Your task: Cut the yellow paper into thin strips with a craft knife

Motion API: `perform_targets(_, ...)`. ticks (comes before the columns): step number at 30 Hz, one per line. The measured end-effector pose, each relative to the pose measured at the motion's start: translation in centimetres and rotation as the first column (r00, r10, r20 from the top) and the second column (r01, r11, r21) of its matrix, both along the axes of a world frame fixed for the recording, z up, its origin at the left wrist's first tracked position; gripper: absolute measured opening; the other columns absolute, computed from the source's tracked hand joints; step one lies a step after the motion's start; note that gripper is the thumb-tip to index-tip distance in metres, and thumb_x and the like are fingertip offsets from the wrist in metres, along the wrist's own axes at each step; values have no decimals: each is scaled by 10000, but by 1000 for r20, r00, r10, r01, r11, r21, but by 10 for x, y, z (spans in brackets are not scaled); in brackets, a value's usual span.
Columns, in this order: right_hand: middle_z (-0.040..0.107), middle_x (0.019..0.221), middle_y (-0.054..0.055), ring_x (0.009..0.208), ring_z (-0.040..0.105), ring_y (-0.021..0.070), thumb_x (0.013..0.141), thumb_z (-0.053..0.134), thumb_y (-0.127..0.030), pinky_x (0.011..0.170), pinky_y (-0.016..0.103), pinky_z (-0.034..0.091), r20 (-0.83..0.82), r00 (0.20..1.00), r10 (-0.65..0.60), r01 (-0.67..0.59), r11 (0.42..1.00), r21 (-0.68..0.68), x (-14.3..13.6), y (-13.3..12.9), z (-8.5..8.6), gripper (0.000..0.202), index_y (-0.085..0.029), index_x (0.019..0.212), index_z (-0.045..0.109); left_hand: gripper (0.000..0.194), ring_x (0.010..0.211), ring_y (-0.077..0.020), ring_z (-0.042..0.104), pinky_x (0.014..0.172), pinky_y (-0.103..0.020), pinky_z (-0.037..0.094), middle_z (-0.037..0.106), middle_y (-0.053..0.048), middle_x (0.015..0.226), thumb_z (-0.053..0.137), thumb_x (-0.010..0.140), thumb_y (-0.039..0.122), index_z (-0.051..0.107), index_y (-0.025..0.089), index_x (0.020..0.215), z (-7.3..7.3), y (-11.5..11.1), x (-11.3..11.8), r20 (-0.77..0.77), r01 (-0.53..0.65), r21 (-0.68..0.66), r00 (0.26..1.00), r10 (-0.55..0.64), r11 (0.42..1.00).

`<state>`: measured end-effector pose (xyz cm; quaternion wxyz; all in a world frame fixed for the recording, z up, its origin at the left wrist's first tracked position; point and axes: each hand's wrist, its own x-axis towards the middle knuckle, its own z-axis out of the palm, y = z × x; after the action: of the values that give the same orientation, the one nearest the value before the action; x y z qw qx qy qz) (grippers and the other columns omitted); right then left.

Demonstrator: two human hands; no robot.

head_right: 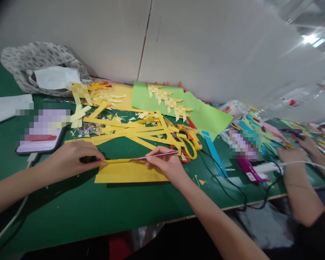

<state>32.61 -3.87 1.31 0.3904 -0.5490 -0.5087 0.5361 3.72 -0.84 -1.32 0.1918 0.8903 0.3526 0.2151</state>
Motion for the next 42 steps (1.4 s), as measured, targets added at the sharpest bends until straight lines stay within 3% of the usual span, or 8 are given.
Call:
perform_targets(5, 710, 648, 21, 591, 666, 156, 652, 797, -331, 640, 310, 546, -15, 997, -72, 72, 997, 2, 4, -5, 3, 200, -186, 668, 661, 240, 670, -135, 625, 607, -247, 430, 718, -1, 760, 544, 890, 380, 719, 231, 822, 0, 0, 0, 0, -6, 5, 1000, 6, 1000)
perform_targets(11, 704, 645, 22, 592, 659, 164, 639, 807, -360, 629, 322, 541, -17, 997, -72, 73, 995, 70, -1, -8, 7, 217, -195, 665, 668, 259, 672, -130, 630, 615, -241, 436, 726, 4, 763, 534, 891, 391, 720, 229, 814, 2, -1, 1, 6, -2, 6, 1000, 2, 1000)
perform_targets(18, 696, 692, 23, 630, 669, 163, 678, 778, -370, 671, 332, 554, -19, 998, 62, -61, 996, 61, -31, -9, 0, 230, -183, 720, 650, 236, 690, -143, 629, 638, -258, 433, 723, -5, 776, 533, 889, 355, 718, 227, 819, 2, -1, 2, 1, -2, 33, 1000, 2, 999)
perform_targets(25, 669, 654, -2, 617, 630, 141, 644, 791, -360, 630, 295, 511, -35, 999, 38, -36, 997, 63, -58, -8, 1, 256, -196, 679, 598, 196, 743, -159, 618, 658, -266, 419, 703, -7, 806, 531, 897, 297, 707, 226, 849, 3, -1, -1, -42, 37, 52, 999, -35, 998)
perform_targets(34, 669, 623, -3, 572, 603, 126, 636, 804, -357, 600, 284, 482, -47, 999, 12, -11, 1000, 24, -56, -7, -11, 265, -190, 674, 603, 144, 718, -164, 598, 738, -316, 399, 695, 8, 764, 561, 812, 273, 683, 231, 750, 11, 2, -10, -97, 51, 112, 994, -40, 992)
perform_targets(42, 679, 654, 1, 621, 631, 136, 624, 815, -364, 631, 288, 507, -4, 998, 64, -64, 998, 1, -60, -6, -5, 256, -193, 697, 640, 126, 690, -140, 569, 745, -309, 397, 668, 31, 744, 553, 801, 244, 677, 234, 786, 8, 1, -9, -73, 53, 68, 996, -48, 996)
